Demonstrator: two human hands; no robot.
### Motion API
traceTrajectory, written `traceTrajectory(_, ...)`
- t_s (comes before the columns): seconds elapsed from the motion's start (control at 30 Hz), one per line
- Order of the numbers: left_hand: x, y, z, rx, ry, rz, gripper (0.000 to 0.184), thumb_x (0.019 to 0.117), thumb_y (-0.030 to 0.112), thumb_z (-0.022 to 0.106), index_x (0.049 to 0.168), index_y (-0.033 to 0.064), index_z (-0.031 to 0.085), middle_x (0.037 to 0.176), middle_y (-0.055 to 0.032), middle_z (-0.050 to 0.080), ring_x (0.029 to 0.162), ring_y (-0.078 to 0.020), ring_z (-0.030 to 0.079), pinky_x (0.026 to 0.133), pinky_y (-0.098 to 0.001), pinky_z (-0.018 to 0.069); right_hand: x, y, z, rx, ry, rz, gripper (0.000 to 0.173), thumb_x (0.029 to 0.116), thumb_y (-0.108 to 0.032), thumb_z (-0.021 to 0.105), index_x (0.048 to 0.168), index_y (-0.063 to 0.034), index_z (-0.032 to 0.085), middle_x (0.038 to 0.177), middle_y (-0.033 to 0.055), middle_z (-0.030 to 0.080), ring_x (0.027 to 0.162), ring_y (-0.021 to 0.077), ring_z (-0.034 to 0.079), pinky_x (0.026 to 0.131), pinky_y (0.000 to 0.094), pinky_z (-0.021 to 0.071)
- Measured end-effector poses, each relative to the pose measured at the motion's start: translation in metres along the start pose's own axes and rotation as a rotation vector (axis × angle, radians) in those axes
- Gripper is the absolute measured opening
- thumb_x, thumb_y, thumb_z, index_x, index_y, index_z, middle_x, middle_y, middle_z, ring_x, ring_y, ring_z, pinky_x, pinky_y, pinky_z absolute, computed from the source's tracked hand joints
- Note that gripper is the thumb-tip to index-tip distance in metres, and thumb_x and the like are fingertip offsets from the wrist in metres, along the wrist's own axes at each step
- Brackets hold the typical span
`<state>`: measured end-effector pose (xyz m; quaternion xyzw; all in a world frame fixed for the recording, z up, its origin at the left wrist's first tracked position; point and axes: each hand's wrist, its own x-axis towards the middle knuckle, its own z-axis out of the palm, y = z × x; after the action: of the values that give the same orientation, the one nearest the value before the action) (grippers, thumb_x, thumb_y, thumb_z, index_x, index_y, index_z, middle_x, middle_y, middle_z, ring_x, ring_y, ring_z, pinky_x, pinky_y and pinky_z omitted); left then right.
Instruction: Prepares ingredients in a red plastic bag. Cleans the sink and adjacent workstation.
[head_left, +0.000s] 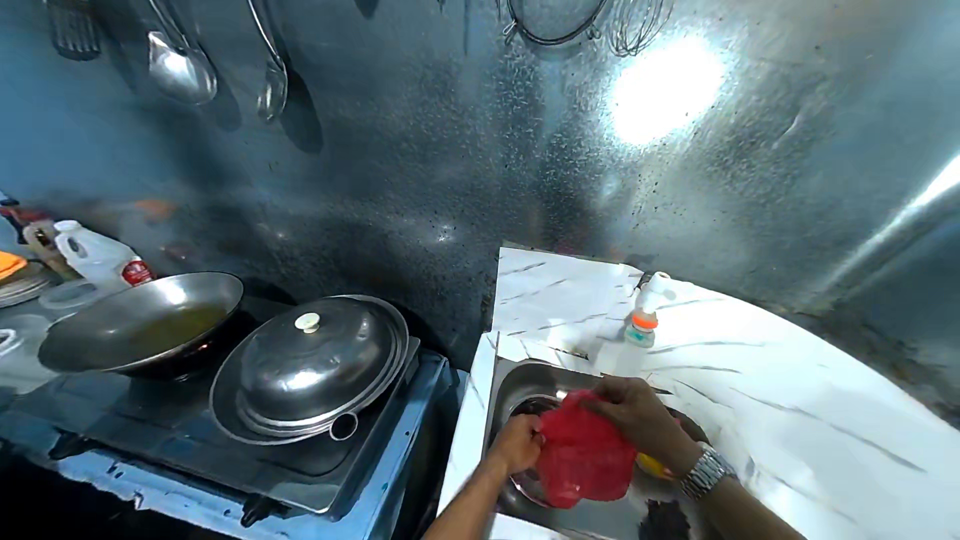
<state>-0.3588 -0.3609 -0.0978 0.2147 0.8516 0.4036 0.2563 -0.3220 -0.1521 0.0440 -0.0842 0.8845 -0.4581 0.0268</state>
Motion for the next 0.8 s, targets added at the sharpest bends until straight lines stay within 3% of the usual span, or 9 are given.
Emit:
traceTrajectory(0.1,-0.004,0.004,-0.008,-0.016,-0.003,-0.047,0.027,0.1037,0.016,0.051,0.117,-0.0039,0.063,0.112,-0.0231,0.067,0.108,-0.0361,0.065,0.098,-0.0548,0.0497,-0.012,0.007,-0.010,-0.046,0.102,0.093,0.022,0.0904,-0.028,0.075,0.086,-0.0078,0.071,0.071,-0.0021,0.066,0.063,0.0056,0.061,0.063,0.0260,0.0531)
traceTrajectory(0.23,-0.010,0.008,-0.004,0.021,0.076,-0.019,0.027,0.1038,0.015,0.050,0.119,-0.0015,0.065,0.114,-0.0218,0.069,0.111,-0.0350,0.066,0.101,-0.0546,0.0503,-0.027,0.023,-0.015,-0.202,0.123,0.240,0.032,0.0980,-0.032,0.067,0.083,-0.0041,0.068,0.072,0.0042,0.061,0.067,0.0145,0.058,0.068,0.0363,0.0497)
traceTrajectory(0.33,-0.009,0.014,-0.002,-0.003,0.161,-0.024,0.030,0.1048,0.014,0.046,0.122,-0.0012,0.065,0.116,-0.0208,0.069,0.112,-0.0324,0.067,0.102,-0.0511,0.0504,-0.032,0.031,-0.015,-0.165,0.213,0.273,0.032,0.0990,-0.030,0.067,0.079,-0.0049,0.069,0.070,0.0031,0.062,0.065,0.0120,0.059,0.066,0.0341,0.0498)
traceTrajectory(0.4,-0.009,0.010,0.000,-0.002,0.128,-0.021,0.031,0.1067,0.016,0.045,0.123,-0.0008,0.064,0.117,-0.0205,0.069,0.113,-0.0319,0.067,0.103,-0.0502,0.0502,-0.035,0.031,-0.015,-0.116,0.253,0.310,0.031,0.0983,-0.030,0.068,0.078,-0.0059,0.070,0.069,0.0019,0.062,0.064,0.0112,0.058,0.066,0.0340,0.0497)
traceTrajectory(0.5,-0.003,0.006,0.002,-0.099,0.256,-0.017,0.032,0.1063,0.020,0.046,0.114,-0.0006,0.068,0.109,-0.0177,0.070,0.105,-0.0286,0.068,0.098,-0.0480,0.0518,-0.034,0.024,-0.019,-0.089,0.281,0.346,0.028,0.0969,-0.027,0.070,0.079,-0.0054,0.070,0.069,0.0020,0.063,0.065,0.0113,0.059,0.066,0.0341,0.0505)
traceTrajectory(0.6,-0.002,0.004,0.001,-0.069,0.210,-0.008,0.033,0.1069,0.024,0.047,0.113,-0.0004,0.068,0.108,-0.0170,0.070,0.104,-0.0274,0.067,0.098,-0.0466,0.0516,-0.036,0.016,-0.015,-0.039,0.258,0.403,0.030,0.0959,-0.030,0.072,0.080,-0.0047,0.071,0.070,0.0028,0.063,0.065,0.0122,0.059,0.068,0.0352,0.0505)
traceTrajectory(0.73,0.003,0.010,-0.021,-0.225,0.315,0.029,0.026,0.1023,0.025,0.058,0.105,0.0025,0.070,0.090,-0.0086,0.068,0.081,-0.0177,0.065,0.078,-0.0387,0.0555,-0.029,-0.010,-0.029,0.033,0.280,0.376,0.032,0.0965,-0.032,0.073,0.077,-0.0065,0.069,0.067,0.0021,0.062,0.062,0.0112,0.059,0.064,0.0327,0.0512)
traceTrajectory(0.8,-0.003,0.020,-0.033,-0.316,0.278,0.079,0.025,0.1008,0.025,0.060,0.110,0.0045,0.070,0.091,-0.0054,0.069,0.082,-0.0137,0.066,0.079,-0.0353,0.0556,-0.027,-0.025,-0.035,0.072,0.258,0.350,0.031,0.0978,-0.030,0.071,0.078,-0.0062,0.068,0.068,0.0032,0.062,0.062,0.0125,0.060,0.063,0.0331,0.0516)
